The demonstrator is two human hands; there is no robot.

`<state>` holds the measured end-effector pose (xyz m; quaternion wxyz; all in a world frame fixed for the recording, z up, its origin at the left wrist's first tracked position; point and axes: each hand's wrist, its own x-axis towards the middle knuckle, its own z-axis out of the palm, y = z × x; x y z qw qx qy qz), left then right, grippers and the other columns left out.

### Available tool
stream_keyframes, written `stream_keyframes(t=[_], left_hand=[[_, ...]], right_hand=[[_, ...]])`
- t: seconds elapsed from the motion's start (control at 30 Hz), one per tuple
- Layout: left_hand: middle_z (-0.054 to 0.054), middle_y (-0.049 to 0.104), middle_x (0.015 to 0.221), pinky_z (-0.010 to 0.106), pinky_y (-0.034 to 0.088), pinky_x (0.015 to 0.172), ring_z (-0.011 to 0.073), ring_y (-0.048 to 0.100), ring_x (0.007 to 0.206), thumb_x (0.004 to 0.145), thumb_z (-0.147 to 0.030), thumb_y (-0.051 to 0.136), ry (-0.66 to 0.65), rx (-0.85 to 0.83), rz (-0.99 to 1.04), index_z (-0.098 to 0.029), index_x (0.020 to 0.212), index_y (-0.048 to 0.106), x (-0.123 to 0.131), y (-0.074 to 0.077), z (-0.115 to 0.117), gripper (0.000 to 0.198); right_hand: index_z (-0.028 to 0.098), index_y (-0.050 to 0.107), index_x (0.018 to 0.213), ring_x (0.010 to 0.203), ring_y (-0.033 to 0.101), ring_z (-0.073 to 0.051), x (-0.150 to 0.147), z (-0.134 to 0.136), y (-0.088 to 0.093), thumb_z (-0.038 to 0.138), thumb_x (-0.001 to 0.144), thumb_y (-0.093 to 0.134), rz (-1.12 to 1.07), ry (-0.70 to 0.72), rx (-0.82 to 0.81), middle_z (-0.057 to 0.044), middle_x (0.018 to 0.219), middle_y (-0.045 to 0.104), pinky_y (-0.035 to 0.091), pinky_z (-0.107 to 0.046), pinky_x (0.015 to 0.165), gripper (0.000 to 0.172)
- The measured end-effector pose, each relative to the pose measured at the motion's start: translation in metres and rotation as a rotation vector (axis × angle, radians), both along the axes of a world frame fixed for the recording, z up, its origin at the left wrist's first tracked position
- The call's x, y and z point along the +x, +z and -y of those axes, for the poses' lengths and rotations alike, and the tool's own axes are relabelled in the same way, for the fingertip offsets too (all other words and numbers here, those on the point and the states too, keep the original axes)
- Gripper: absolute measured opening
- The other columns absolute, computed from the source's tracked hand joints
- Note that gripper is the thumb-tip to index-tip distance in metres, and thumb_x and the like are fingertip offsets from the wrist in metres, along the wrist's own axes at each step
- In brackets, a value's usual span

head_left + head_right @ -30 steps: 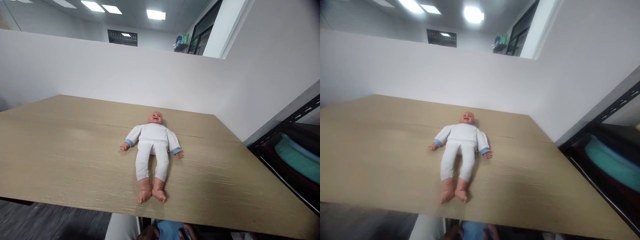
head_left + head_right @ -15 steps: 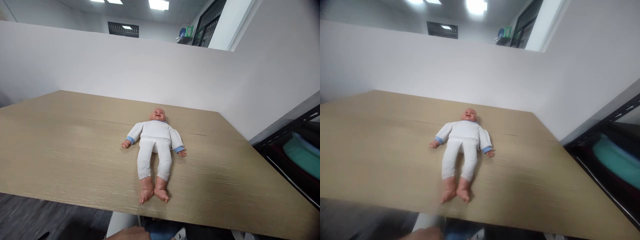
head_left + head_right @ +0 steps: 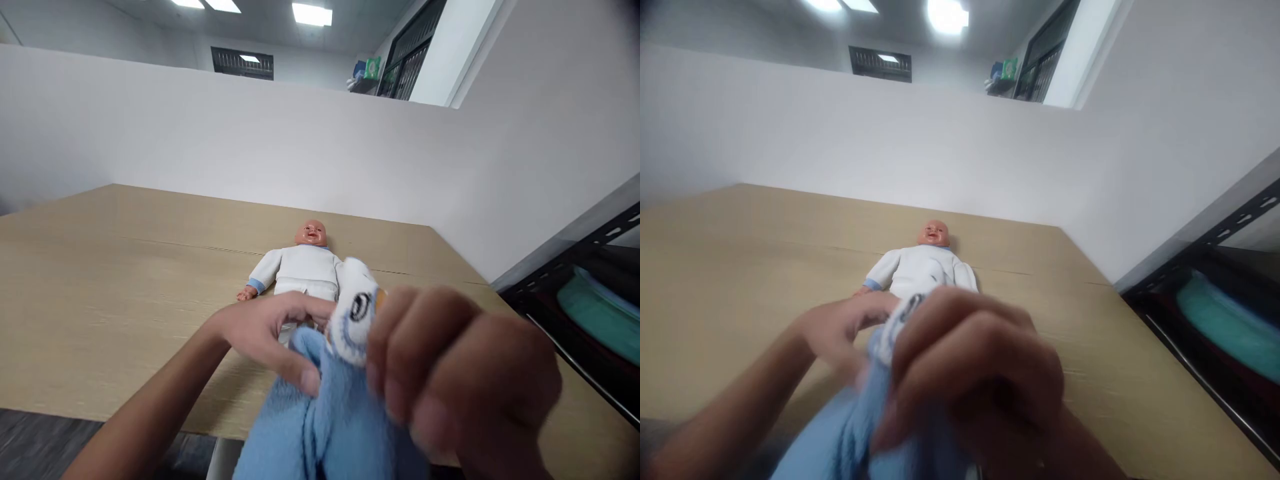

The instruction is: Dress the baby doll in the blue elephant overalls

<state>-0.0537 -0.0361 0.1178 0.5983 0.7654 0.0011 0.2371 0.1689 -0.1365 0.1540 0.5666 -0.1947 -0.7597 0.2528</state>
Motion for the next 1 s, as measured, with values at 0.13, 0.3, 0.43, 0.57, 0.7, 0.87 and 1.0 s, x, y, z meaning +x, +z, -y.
stream_keyframes(t=[0.13,0.3,0.43,0.57,0.7,0.87,1.0], left_hand=[[0.003,0.072,0.091,0.024,0.053,0.072,0.0177,0.064,0.08,0.085,-0.033,0.088,0.111,0.065,0.055,-0.02,0.108,0.08,-0.006,0.017,-0.025,0.028],[0.006,0.073,0.107,0.028,0.056,0.086,0.0234,0.066,0.101,0.098,-0.031,0.071,0.324,0.302,0.01,-0.021,0.121,0.076,-0.014,0.032,-0.04,0.026],[0.005,0.07,0.101,0.03,0.056,0.089,0.0221,0.066,0.095,0.096,-0.023,0.07,0.366,0.479,-0.085,-0.02,0.116,0.071,-0.014,0.044,-0.048,0.02],[0.003,0.068,0.095,0.027,0.055,0.083,0.0184,0.065,0.09,0.096,-0.024,0.073,0.387,0.505,-0.13,-0.02,0.106,0.066,-0.017,0.05,-0.056,0.012],[0.002,0.069,0.091,0.025,0.053,0.075,0.0156,0.064,0.082,0.095,-0.026,0.078,0.407,0.507,-0.167,-0.02,0.103,0.068,-0.021,0.048,-0.067,0.014],[0.002,0.069,0.088,0.026,0.054,0.067,0.0159,0.064,0.076,0.091,-0.033,0.085,0.438,0.423,-0.117,-0.024,0.099,0.07,-0.024,0.04,-0.082,0.02],[0.002,0.069,0.086,0.024,0.052,0.065,0.0139,0.062,0.073,0.096,-0.033,0.08,0.416,0.336,-0.027,-0.022,0.093,0.069,-0.024,0.039,-0.087,0.016]], right_hand=[[0.026,0.074,0.116,0.084,0.07,-0.017,-0.002,-0.056,0.015,0.014,0.098,0.07,-0.051,0.026,0.057,-0.005,0.122,0.067,0.064,-0.034,0.074,0.022],[0.03,0.065,0.143,0.1,0.071,-0.022,0.026,-0.106,0.011,0.04,0.108,0.064,0.349,-0.167,-0.258,-0.008,0.146,0.063,0.062,-0.035,0.083,0.037],[0.03,0.059,0.152,0.102,0.072,-0.024,0.039,-0.135,-0.006,0.053,0.106,0.067,0.515,0.122,-0.415,-0.007,0.126,0.074,0.06,-0.034,0.085,0.053],[0.026,0.072,0.131,0.094,0.07,-0.021,0.039,-0.15,-0.019,0.043,0.097,0.081,0.345,0.212,-0.395,-0.004,0.111,0.073,0.057,-0.028,0.077,0.039],[0.025,0.078,0.103,0.08,0.063,-0.017,0.038,-0.154,-0.021,0.032,0.091,0.088,0.206,0.106,-0.289,0.0,0.091,0.066,0.054,-0.027,0.07,0.017],[0.03,0.078,0.108,0.109,0.066,-0.022,0.038,-0.159,-0.021,0.03,0.09,0.088,0.104,0.187,-0.214,-0.002,0.118,0.066,0.058,-0.031,0.089,0.021],[0.03,0.075,0.126,0.086,0.07,-0.019,0.05,-0.169,-0.025,0.031,0.09,0.088,0.422,0.288,-0.48,-0.001,0.104,0.074,0.057,-0.025,0.065,0.038]])
